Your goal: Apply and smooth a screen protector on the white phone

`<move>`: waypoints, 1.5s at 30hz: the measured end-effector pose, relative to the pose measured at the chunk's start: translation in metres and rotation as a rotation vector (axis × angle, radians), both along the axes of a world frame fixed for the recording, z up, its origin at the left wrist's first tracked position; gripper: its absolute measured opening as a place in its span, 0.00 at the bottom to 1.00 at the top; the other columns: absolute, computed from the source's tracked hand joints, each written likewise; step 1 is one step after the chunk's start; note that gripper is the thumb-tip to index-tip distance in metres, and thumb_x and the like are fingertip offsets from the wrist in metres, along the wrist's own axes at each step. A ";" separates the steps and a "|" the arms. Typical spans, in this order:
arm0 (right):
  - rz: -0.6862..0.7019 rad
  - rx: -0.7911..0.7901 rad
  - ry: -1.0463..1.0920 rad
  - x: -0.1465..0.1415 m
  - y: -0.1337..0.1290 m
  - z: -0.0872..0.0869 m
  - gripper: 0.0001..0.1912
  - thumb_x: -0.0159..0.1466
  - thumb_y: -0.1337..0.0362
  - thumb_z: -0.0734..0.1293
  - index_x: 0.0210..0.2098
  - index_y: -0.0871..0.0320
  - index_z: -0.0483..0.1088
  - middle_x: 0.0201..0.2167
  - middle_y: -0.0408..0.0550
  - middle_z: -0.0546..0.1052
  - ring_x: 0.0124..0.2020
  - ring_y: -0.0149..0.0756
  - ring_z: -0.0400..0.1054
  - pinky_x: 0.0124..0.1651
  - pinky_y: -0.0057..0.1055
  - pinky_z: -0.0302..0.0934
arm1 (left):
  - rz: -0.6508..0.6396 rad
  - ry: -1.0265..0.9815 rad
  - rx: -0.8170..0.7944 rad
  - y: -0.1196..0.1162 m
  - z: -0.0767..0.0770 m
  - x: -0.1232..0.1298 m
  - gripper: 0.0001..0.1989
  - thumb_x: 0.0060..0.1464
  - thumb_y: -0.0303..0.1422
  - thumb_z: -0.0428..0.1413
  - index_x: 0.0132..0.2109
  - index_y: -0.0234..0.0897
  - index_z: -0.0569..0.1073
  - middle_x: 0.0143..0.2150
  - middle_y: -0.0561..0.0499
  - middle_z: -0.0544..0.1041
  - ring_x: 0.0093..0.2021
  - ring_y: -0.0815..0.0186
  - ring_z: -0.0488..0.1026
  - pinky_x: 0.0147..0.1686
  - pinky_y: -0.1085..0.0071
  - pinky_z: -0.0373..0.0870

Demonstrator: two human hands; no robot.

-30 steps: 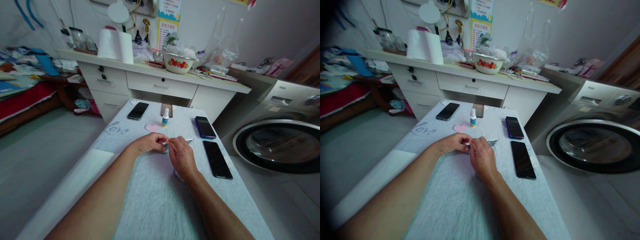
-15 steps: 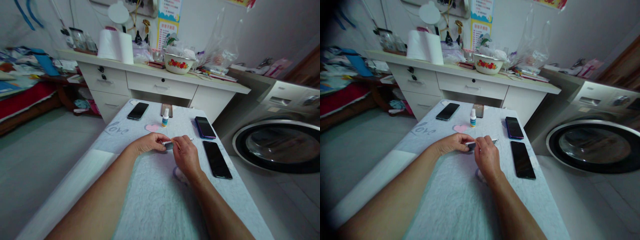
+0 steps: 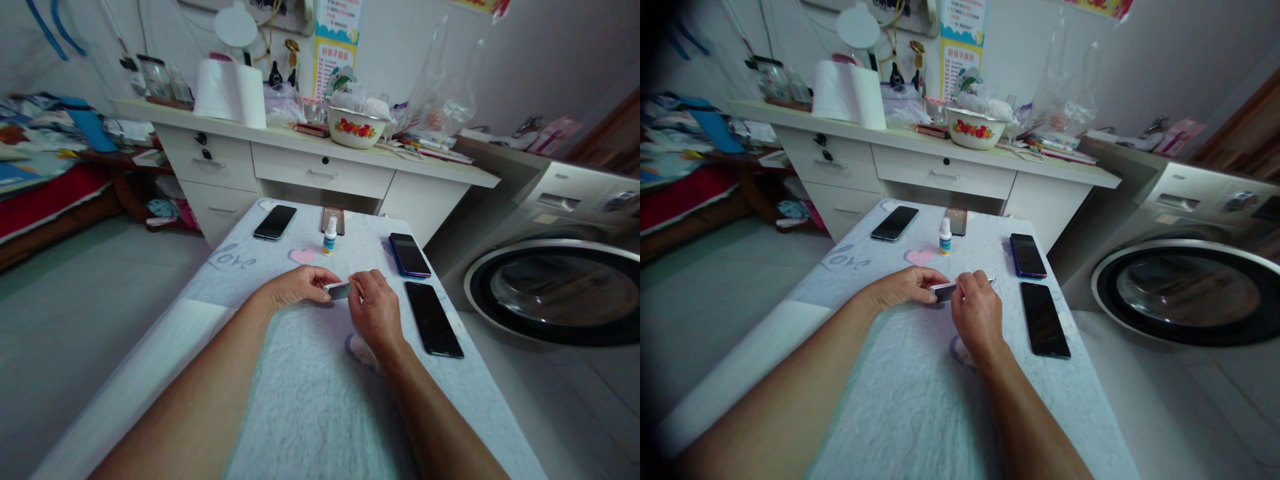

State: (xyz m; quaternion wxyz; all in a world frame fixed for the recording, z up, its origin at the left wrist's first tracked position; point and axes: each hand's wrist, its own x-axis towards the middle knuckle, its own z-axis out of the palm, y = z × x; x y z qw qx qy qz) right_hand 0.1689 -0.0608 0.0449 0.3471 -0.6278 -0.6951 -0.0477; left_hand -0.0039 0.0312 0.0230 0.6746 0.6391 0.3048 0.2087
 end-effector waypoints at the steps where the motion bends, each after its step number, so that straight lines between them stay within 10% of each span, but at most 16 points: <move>1: 0.006 -0.001 -0.002 -0.001 0.000 0.000 0.09 0.62 0.71 0.60 0.34 0.58 0.71 0.32 0.47 0.71 0.34 0.34 0.66 0.37 0.28 0.58 | 0.002 -0.003 0.001 0.000 0.000 0.000 0.23 0.39 0.28 0.64 0.46 0.33 0.76 0.38 0.50 0.76 0.36 0.68 0.70 0.40 0.68 0.65; 45: 0.214 -0.068 -0.070 -0.028 -0.007 0.001 0.11 0.66 0.71 0.59 0.43 0.57 0.71 0.35 0.48 0.70 0.33 0.33 0.66 0.35 0.25 0.60 | -0.054 -0.096 -0.054 -0.001 0.001 0.004 0.21 0.36 0.31 0.67 0.41 0.32 0.76 0.33 0.52 0.77 0.33 0.68 0.71 0.39 0.70 0.66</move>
